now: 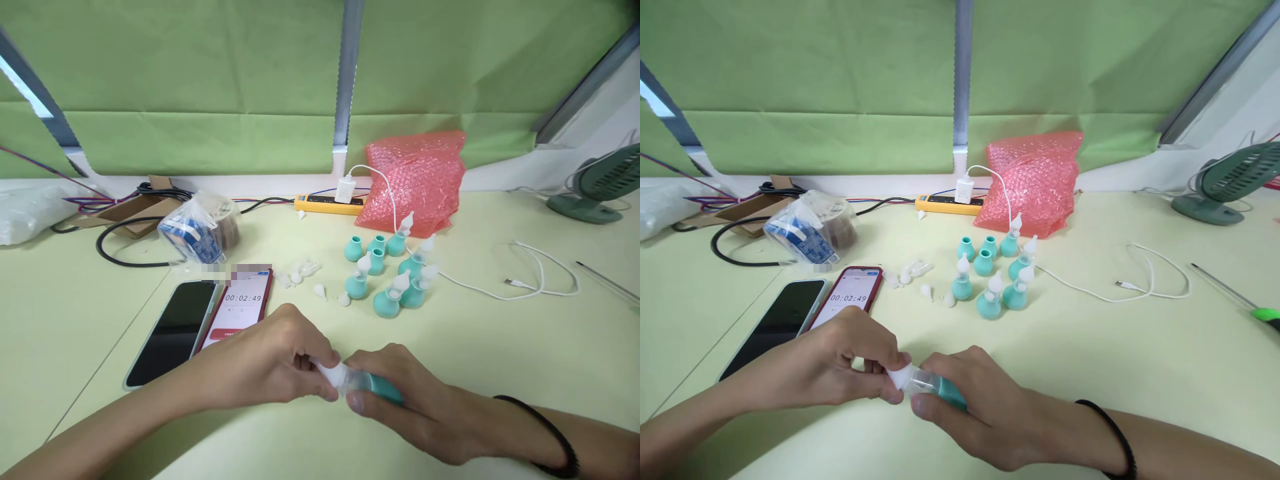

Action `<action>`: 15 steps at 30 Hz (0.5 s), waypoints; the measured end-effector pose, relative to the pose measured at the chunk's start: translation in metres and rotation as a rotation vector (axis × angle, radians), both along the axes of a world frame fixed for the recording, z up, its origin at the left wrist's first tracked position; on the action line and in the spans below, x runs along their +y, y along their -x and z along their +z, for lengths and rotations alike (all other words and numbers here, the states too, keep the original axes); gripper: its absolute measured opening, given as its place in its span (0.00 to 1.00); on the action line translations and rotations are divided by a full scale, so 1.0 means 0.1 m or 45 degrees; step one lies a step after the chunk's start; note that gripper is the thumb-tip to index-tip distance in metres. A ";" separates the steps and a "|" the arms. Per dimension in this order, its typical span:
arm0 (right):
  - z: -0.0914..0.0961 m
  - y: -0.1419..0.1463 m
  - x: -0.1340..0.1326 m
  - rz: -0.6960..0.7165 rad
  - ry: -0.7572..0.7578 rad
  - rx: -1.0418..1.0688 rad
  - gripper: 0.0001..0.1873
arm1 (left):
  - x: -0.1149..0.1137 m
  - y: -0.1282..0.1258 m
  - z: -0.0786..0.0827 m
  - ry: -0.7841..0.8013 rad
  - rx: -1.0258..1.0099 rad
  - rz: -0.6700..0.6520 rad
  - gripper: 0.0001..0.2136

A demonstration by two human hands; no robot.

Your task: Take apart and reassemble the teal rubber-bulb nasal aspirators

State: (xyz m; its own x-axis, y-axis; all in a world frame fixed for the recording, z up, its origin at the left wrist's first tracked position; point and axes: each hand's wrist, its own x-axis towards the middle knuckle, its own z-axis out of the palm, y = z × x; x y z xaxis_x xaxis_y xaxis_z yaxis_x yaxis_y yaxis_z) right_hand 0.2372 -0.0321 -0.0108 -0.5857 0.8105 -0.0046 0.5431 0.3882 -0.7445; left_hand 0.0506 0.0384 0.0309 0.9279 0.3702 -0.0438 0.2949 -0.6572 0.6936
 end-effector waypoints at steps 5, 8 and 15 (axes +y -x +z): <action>0.10 0.00 -0.04 0.003 -0.019 -0.021 0.11 | -0.09 0.06 0.08 -0.336 0.088 -0.086 0.05; 0.17 0.00 -0.09 -0.007 -0.094 -0.014 0.09 | -0.15 0.09 0.14 -0.419 0.108 -0.129 0.06; 0.48 -0.01 -0.14 -0.059 -0.207 0.013 0.06 | -0.25 0.11 0.34 -0.585 -0.047 -0.029 0.05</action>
State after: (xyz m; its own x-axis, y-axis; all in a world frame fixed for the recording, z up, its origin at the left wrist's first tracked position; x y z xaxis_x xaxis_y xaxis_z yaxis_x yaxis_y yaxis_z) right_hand 0.2386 -0.0463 0.0373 -0.5472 0.8262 0.1344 0.5561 0.4788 -0.6793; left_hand 0.0395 0.0130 0.0649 0.9340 0.3229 0.1529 0.2574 -0.9050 0.3387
